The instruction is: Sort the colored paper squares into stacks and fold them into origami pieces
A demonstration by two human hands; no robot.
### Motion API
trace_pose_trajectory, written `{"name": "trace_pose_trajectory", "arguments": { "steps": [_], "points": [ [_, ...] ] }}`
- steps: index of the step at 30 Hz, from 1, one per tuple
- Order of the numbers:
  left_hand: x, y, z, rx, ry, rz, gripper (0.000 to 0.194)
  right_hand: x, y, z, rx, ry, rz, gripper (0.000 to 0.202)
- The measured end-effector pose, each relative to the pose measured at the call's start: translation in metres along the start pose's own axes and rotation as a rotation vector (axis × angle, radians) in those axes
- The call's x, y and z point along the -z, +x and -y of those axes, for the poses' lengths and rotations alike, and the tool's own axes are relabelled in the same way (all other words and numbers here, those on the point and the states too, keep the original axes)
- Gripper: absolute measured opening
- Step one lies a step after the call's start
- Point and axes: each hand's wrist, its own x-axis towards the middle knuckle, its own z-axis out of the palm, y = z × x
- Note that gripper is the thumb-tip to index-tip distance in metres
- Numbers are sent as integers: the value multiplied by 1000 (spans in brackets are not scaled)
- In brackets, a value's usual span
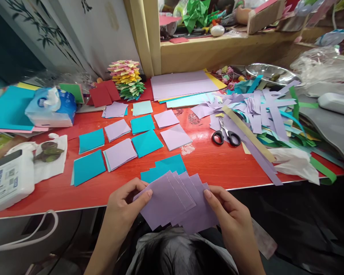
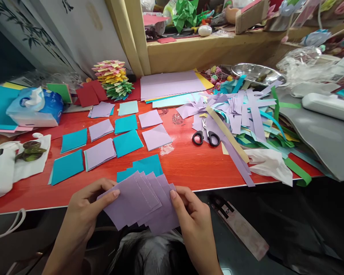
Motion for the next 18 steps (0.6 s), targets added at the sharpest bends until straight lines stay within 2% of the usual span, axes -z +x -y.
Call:
{"name": "trace_pose_trajectory", "arguments": {
  "steps": [3,8,11,14,18],
  "points": [
    [4,3,1,-18,32,7,25,1,1,-1,20,-22,-44,25],
    [20,14,4,-61,88,-18,23,16,4,-9,92,-104,-409,22],
    [23,21,4,-80,170,-38,22,30,8,-16,102,-82,-538,23],
    [17,24,1,-87,396,-61,20,37,12,-21,91,-16,-574,25],
    [4,25,-1,-120,652,-99,15,36,14,-24,78,43,-532,27]
  ]
}}
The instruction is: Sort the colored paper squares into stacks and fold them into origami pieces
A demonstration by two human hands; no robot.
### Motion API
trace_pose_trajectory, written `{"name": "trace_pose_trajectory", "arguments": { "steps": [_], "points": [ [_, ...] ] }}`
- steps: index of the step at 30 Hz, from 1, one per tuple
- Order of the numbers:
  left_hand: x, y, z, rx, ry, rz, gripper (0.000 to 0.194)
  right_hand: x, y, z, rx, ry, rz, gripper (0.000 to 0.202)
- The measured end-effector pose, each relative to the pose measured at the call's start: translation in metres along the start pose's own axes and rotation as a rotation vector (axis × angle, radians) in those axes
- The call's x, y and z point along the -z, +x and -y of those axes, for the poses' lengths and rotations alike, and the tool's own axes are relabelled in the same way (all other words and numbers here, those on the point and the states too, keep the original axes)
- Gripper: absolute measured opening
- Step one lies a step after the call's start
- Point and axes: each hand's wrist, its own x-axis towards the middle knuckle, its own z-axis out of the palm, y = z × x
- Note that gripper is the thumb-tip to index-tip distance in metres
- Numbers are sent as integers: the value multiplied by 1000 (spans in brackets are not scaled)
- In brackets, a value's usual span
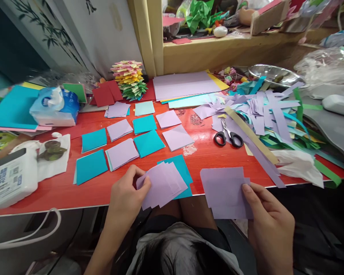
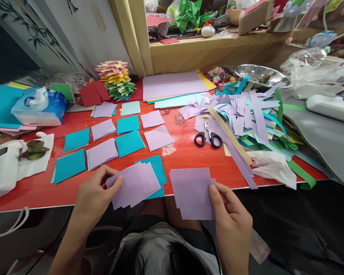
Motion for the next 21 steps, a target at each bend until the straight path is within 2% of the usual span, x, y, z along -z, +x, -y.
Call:
{"name": "trace_pose_trajectory", "arguments": {
  "steps": [3,6,8,9,10,13,15,18,21],
  "points": [
    [-9,1,2,-97,114,-86,10,-2,-2,-1,-2,6,39,29],
    [-15,-3,4,-289,248,-274,28,-5,-6,-1,3,16,67,30],
    [-16,-12,0,-361,241,-384,33,-8,-10,1,0,32,85,29],
    [-16,-18,-4,-369,190,-394,32,-11,-13,2,-8,51,96,28],
    [-16,-24,-9,-375,113,-353,30,-13,-16,4,-16,74,112,26],
    [-21,-42,-25,-357,-139,-11,23,-22,-28,13,-9,103,141,22],
    [-26,-48,-33,-351,-250,119,19,-27,-36,20,29,72,169,22],
    [-31,-49,-37,-405,-304,106,16,-29,-41,26,75,21,232,23],
    [-26,-44,-29,-522,-224,28,18,-25,-29,26,107,-79,236,24]
  ]
}}
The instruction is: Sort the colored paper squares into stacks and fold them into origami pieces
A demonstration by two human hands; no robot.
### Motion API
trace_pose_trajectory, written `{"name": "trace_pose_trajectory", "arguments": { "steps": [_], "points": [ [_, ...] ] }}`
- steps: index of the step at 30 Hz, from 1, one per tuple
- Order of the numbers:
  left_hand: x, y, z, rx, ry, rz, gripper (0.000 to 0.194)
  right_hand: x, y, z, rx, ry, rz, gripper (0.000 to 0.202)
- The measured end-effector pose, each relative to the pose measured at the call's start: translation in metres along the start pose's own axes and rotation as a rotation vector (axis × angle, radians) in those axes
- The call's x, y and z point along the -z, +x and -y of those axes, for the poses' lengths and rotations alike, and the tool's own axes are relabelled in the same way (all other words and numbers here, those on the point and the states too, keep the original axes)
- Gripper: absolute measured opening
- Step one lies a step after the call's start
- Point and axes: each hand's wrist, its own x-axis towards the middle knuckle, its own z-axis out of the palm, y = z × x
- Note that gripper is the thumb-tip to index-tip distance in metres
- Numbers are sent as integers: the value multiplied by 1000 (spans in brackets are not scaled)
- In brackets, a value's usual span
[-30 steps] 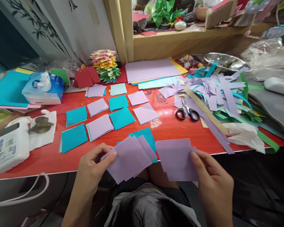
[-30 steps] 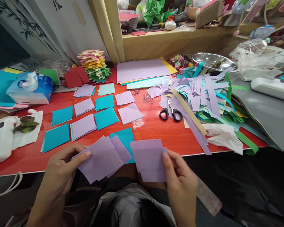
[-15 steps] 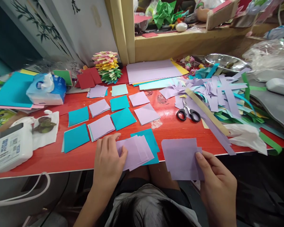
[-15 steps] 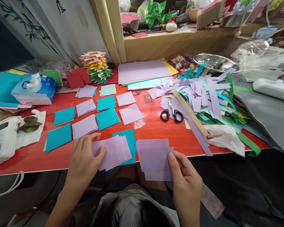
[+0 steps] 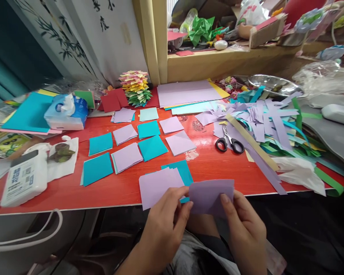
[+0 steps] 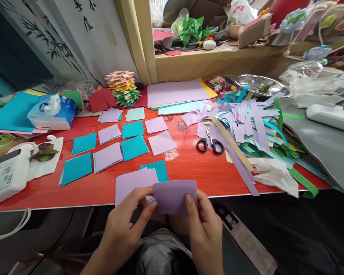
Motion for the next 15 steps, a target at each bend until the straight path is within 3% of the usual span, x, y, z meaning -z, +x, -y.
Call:
{"name": "trace_pose_trajectory", "arguments": {
  "steps": [3,5,8,10,13,15],
  "points": [
    [15,-2,14,-145,254,-24,28,15,27,-7,53,-276,-132,30],
    [21,-5,24,-215,437,51,40,23,50,-13,129,-511,-221,33],
    [18,-10,35,-290,591,166,55,26,77,-21,231,-729,-230,34],
    [11,-12,40,-329,637,167,52,22,83,-21,344,-763,-225,34],
    [4,-11,46,-383,668,112,37,15,70,-13,504,-679,-287,34],
    [5,-9,47,-429,654,94,35,11,53,-5,446,-529,-244,31]
  ]
}}
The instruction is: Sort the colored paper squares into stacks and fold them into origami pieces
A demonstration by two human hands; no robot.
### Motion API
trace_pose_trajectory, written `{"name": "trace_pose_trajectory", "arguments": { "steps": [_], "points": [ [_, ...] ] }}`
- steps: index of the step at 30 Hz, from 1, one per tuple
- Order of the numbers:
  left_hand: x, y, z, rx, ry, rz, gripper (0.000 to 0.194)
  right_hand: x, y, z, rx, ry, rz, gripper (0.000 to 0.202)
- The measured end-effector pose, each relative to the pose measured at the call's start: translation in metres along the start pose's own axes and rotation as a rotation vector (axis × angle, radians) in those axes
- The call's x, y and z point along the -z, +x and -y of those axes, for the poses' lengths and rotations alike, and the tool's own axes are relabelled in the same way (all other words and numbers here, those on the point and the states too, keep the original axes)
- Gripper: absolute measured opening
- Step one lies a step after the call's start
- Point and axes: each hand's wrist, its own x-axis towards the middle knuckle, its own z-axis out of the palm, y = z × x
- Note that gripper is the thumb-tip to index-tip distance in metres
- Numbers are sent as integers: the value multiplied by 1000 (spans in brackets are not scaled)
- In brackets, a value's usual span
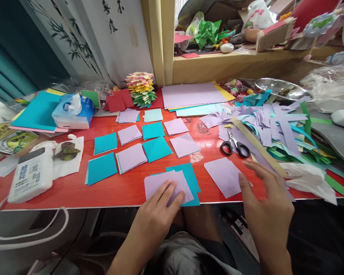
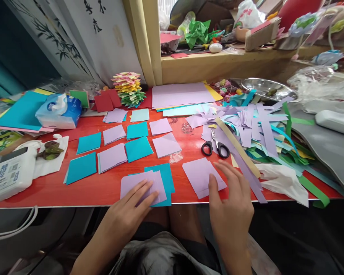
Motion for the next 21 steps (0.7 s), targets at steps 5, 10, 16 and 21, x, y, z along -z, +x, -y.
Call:
{"name": "trace_pose_trajectory", "arguments": {
  "steps": [5,10,16,21],
  "points": [
    [8,1,6,-70,-51,-62,35,10,-20,24,-222,470,635,24],
    [0,-3,6,-27,-72,-179,36,4,-20,27,-353,561,770,32],
    [-3,-11,3,-60,-152,-273,37,0,-18,31,-594,722,799,59],
    [-1,-6,-3,-228,-168,-230,33,-12,-22,32,-422,613,725,59]
  ]
}}
